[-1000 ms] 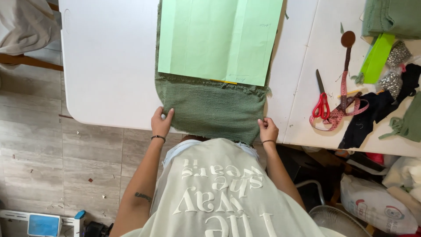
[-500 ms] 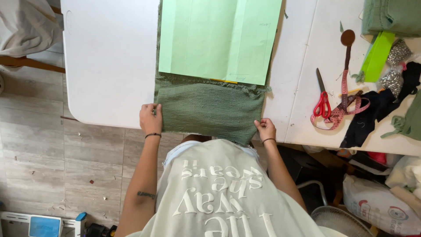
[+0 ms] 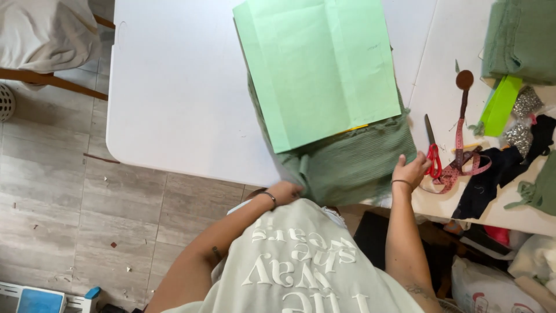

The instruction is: A person uses a paper template to cut green fabric with scissors on a workshop table, then aligns and folds the fabric.

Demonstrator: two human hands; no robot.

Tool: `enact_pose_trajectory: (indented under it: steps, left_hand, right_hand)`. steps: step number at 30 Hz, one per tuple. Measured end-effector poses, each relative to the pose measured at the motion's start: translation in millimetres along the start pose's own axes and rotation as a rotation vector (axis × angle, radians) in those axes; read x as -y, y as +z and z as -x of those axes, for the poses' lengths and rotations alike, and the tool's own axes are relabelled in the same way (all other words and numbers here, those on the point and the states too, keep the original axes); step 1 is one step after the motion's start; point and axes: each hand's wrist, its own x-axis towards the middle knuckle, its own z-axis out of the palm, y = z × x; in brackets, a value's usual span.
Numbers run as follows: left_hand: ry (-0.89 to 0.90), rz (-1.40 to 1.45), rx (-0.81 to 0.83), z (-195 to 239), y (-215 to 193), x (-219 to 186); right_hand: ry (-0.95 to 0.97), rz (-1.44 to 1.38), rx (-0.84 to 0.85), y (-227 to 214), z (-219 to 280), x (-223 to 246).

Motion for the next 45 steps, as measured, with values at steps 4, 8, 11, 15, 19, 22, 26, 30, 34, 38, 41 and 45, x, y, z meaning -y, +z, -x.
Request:
enact_pose_trajectory:
  steps: [4,8,11,15,19,22,26,30,34,38,41,45]
  left_hand:
    - [0.500,0.467,0.331,8,-31,-40]
    - [0.130,0.759,0.255,3,-115,4]
    - [-0.231,0.802,0.015,-26,-141,91]
    - [-0.177,1.178,-0.473,-68,-169,124]
    - [-0.072,1.680,-0.376,-57,-219,53]
    - [0.039,1.971,-0.313,-72,-232,40]
    - [0.055,2.100,-0.258,-90,-262,26]
    - [0.204,1.953,-0.518,-135,-270,36]
    - [0.429,2.013,-0.709,-173,-255,78]
    - [0.469,1.880,-0.687,-127,-303,43]
    - [0.332,1.790,-0.762,-166,-318,113]
    - [-0.156,1.183,-0.989,-202,-340,184]
  right_hand:
    - [-0.162,-0.232,-0.005,-41,-7,114]
    - [-0.242,-0.270,0.121,-3,9,201]
    - [-0.003,-0.172,0.462,22,23,234]
    - [-0.021,0.073,0.463,27,34,249]
    - [-0.085,0.127,0.355,23,40,249]
    - [-0.105,0.164,0.301,29,41,249]
    - [-0.122,0.156,0.237,34,43,247]
    - [-0.173,0.189,0.154,37,45,245]
    - [-0.206,0.165,0.083,42,45,244]
    - [-0.205,0.166,0.092,44,48,241]
    - [-0.200,0.163,0.102,42,44,244]
    - [-0.224,0.151,0.114,38,43,245]
